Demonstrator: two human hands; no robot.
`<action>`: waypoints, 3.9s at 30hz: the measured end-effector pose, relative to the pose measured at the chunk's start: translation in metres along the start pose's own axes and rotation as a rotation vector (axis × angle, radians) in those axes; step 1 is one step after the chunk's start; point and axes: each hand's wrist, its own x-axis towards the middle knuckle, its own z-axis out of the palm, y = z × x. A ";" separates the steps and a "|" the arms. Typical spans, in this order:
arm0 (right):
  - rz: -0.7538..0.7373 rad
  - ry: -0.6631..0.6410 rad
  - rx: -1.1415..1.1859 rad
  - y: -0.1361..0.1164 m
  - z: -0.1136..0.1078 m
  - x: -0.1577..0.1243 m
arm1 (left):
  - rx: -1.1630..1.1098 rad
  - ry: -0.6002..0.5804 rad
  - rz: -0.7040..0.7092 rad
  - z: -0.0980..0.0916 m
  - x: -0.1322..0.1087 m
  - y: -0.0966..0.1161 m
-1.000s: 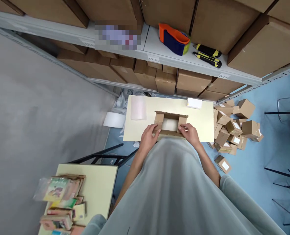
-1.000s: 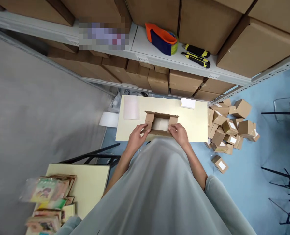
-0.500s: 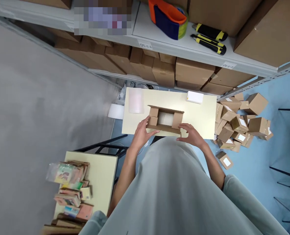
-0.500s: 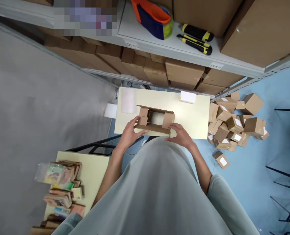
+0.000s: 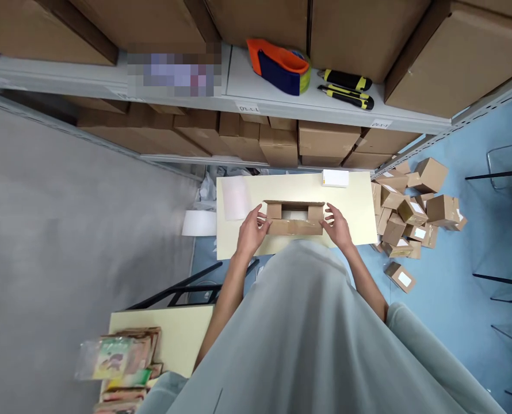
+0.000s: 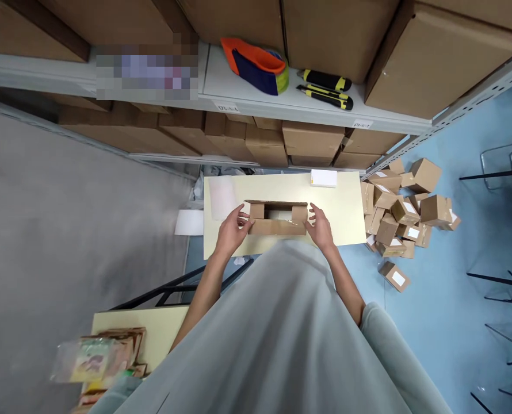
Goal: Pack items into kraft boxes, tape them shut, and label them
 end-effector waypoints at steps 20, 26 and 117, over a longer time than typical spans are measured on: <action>0.079 0.073 0.051 -0.017 0.021 -0.018 | -0.153 -0.092 -0.037 -0.002 -0.007 0.007; 0.023 0.067 0.022 -0.019 0.008 -0.003 | -0.163 -0.053 -0.091 -0.001 -0.004 0.017; -0.399 0.133 -0.937 -0.301 -0.012 0.305 | -0.292 -0.035 -0.363 0.092 0.013 0.006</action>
